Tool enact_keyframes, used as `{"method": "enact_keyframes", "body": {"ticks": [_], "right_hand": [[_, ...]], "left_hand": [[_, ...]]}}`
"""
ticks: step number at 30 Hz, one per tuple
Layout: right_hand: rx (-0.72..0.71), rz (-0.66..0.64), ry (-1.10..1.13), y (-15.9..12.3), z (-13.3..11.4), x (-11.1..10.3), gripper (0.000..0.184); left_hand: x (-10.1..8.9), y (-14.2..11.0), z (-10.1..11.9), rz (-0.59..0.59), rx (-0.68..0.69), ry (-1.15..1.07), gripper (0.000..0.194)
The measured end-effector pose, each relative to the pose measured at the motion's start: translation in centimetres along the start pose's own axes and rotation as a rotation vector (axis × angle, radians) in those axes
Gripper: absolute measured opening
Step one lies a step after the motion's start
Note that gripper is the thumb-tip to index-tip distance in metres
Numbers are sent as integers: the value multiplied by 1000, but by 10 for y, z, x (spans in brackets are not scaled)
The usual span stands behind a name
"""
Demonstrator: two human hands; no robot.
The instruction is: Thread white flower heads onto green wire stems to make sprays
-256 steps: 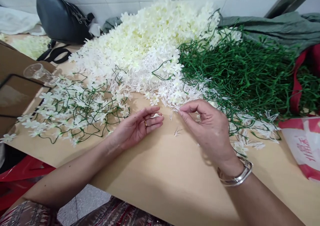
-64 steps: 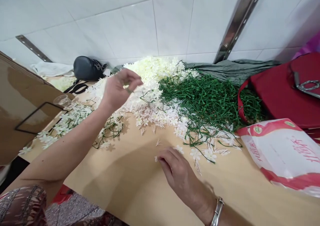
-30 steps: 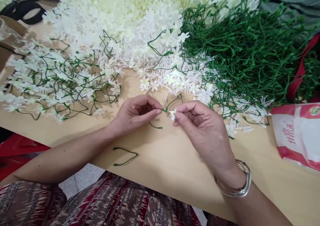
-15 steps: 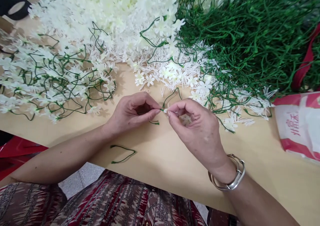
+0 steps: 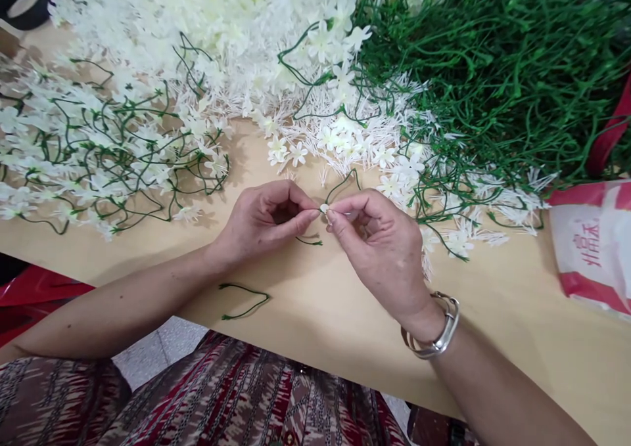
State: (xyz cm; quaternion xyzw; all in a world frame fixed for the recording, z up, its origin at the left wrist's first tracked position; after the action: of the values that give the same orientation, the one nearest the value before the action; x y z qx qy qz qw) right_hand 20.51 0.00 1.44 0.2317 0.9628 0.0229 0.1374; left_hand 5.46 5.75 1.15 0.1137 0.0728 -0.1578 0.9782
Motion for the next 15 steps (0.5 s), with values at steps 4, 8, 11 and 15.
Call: {"method": "enact_keyframes", "body": {"ticks": [4, 8, 11, 15], "right_hand": [[49, -12, 54, 2, 5, 2, 11], [47, -38, 52, 3, 6, 3, 11], [37, -44, 49, 2, 6, 5, 11], [30, -34, 73, -1, 7, 7, 11]], "left_hand": [[2, -1, -4, -22, -35, 34, 24], [2, -1, -3, -27, -22, 76, 23], [2, 0, -1, -26, 7, 88, 19], [2, 0, 2, -24, 34, 87, 20]]}}
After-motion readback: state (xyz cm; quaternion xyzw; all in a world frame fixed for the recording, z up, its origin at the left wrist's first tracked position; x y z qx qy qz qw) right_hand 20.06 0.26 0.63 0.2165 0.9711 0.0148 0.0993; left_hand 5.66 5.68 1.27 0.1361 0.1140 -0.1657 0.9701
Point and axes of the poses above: each hand's wrist, its own y-axis towards the middle knuckle, its own x-axis out of the palm, z = x × y, the point moved 10 cm from there along y, towards the middle knuckle, and after that the axes turned 14 degrees about z, right-handed, at the moved point
